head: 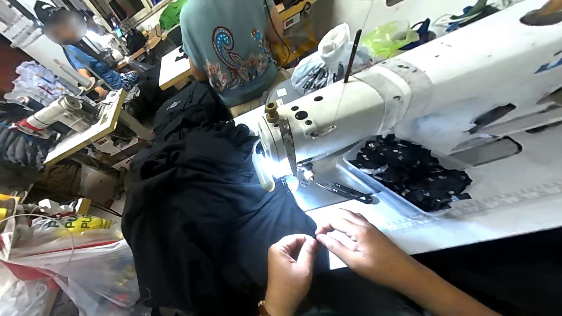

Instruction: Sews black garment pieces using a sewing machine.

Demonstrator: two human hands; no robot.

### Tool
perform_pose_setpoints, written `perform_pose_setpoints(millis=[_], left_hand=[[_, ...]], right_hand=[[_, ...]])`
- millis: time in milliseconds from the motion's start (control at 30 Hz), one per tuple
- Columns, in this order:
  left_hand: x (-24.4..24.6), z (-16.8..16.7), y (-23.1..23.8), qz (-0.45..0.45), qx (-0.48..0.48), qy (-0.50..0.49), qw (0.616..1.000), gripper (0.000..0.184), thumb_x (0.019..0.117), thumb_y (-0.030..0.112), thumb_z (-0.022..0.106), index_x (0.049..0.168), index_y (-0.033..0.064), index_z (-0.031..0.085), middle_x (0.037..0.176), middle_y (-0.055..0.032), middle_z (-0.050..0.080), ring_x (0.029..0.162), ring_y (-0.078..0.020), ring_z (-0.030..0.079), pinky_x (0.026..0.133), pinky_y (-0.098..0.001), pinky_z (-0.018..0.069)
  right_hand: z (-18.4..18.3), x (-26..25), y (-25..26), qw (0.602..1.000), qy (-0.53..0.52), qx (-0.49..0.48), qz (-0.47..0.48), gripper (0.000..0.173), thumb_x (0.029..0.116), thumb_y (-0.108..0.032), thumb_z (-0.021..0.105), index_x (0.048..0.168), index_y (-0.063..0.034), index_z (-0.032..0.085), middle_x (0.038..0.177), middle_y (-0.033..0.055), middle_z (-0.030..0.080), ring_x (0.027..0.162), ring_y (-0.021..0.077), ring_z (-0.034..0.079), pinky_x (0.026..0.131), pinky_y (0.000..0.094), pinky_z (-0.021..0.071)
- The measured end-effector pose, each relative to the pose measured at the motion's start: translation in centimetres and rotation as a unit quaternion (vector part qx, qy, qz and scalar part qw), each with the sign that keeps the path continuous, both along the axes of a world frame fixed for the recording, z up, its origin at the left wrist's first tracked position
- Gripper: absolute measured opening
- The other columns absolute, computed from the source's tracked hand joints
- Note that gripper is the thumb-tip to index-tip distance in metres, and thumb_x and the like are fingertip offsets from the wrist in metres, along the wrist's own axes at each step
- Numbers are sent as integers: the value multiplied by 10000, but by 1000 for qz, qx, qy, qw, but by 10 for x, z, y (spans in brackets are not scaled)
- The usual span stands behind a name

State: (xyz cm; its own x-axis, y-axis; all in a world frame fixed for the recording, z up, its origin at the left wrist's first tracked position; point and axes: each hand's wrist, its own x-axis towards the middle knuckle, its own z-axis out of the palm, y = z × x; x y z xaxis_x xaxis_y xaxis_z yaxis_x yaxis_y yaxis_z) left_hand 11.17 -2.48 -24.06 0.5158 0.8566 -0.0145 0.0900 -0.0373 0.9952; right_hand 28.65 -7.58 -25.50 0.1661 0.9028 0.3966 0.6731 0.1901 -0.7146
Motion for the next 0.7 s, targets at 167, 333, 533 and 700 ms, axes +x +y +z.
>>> perform_pose_setpoints(millis=[167, 333, 533, 700], left_hand=[[5, 3, -1, -7, 33, 33, 999, 132, 961, 14, 619, 976, -64, 725, 902, -106, 726, 777, -76, 680, 758, -245, 580], [12, -7, 3, 9, 74, 16, 997, 173, 972, 10, 609, 1078, -68, 722, 995, -145, 735, 848, -116, 711, 818, -280, 598], [17, -19, 53, 48, 368, 170, 913, 196, 945, 96, 633, 1071, 55, 777, 1052, -74, 760, 1047, -212, 706, 967, -429, 547], [23, -38, 98, 4, 441, 302, 845, 320, 982, 312, 637, 1224, 137, 751, 1263, -32, 718, 1243, -217, 630, 1088, -476, 466]], right_hand=[[14, 17, 2, 991, 24, -60, 115, 166, 951, -137, 616, 925, 9, 692, 969, 197, 690, 977, 370, 665, 873, 585, 501], [20, 14, 7, 986, 77, -106, 102, 229, 976, -112, 571, 967, 86, 686, 992, 261, 670, 932, 315, 651, 852, 414, 518], [7, 27, 5, 983, 116, -113, 84, 213, 976, -111, 588, 994, 87, 666, 975, 228, 646, 849, 248, 632, 741, 375, 533], [-2, 39, 19, 958, 236, -162, -13, 191, 978, -171, 554, 1016, -12, 653, 824, 47, 659, 689, 118, 646, 639, 308, 566]])
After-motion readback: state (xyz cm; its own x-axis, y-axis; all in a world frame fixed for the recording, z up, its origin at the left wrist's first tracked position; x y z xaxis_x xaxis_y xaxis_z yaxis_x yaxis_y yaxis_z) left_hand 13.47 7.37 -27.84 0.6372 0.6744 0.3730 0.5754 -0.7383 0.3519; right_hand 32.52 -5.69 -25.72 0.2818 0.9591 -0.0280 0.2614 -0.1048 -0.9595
